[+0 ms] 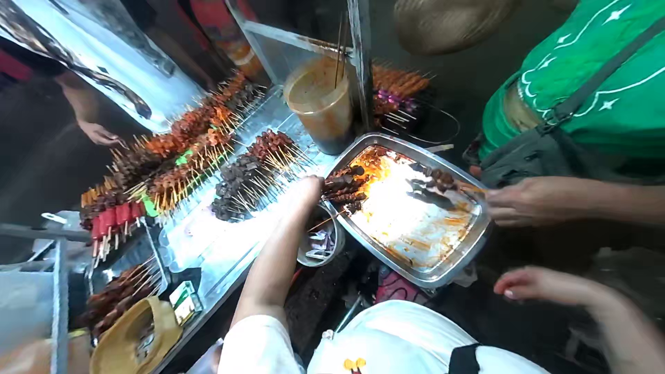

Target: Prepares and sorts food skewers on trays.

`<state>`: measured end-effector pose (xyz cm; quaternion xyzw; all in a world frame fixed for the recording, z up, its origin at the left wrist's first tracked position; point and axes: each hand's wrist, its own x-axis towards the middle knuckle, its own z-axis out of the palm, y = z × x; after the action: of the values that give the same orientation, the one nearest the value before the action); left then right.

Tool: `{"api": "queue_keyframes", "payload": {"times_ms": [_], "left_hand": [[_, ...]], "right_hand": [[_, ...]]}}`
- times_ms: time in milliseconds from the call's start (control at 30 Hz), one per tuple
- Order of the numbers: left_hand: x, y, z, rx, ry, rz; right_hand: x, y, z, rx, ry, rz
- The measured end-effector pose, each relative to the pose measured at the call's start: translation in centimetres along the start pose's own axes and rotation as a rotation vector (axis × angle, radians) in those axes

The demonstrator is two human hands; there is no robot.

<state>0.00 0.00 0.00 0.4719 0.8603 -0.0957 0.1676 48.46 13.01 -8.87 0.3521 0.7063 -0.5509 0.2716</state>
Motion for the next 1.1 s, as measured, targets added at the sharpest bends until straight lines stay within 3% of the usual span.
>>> {"api": "queue_keyframes", "payload": {"times_ms": [100, 167, 300, 400, 533, 733, 833, 933, 1000, 1100], "left_hand": [[0.1, -1.2, 0.3, -0.065, 0.032, -0.031], [0.1, -2.3, 1.0, -0.09, 0.017, -0.073], [-0.9, -3.1, 2.2, -0.226, -0.031, -0.05], [-2.7, -2.6, 2.6, -0.284, -0.073, -0.026], [-5.3, -3.0, 2.2, -0.436, 0.013, -0.077], [-8.4, -3.6, 4.0, -0.71, 0.113, 0.008], [-9.2, -2.7, 4.8, -0.771, 0.117, 0.012], [-10.1, -0.8, 4.5, -0.813, 0.119, 0.038], [-10.6, 0.5, 4.4, -0.82, 0.127, 0.065], [-11.1, 1.8, 4.3, -0.782, 0.119, 0.093]], "right_hand": [[-3.0, -2.9, -1.0, 0.032, -0.035, -0.412], [-2.7, -7.2, -1.3, -0.044, 0.021, -0.582], [3.5, -19.1, -2.1, -0.223, 0.287, -0.396], [11.3, -24.5, -2.6, -0.4, 0.533, -0.397], [18.7, -27.8, -3.2, -0.609, 0.64, -0.464], [21.5, -27.7, -4.6, -0.724, 0.618, -0.452], [19.1, -27.6, -4.8, -0.431, 0.611, -0.433], [15.7, -27.8, -3.7, 0.323, 0.469, -0.472], [13.3, -27.7, -2.4, 0.692, 0.349, -0.516], [11.2, -27.1, -1.2, 0.92, 0.285, -0.524]]}}
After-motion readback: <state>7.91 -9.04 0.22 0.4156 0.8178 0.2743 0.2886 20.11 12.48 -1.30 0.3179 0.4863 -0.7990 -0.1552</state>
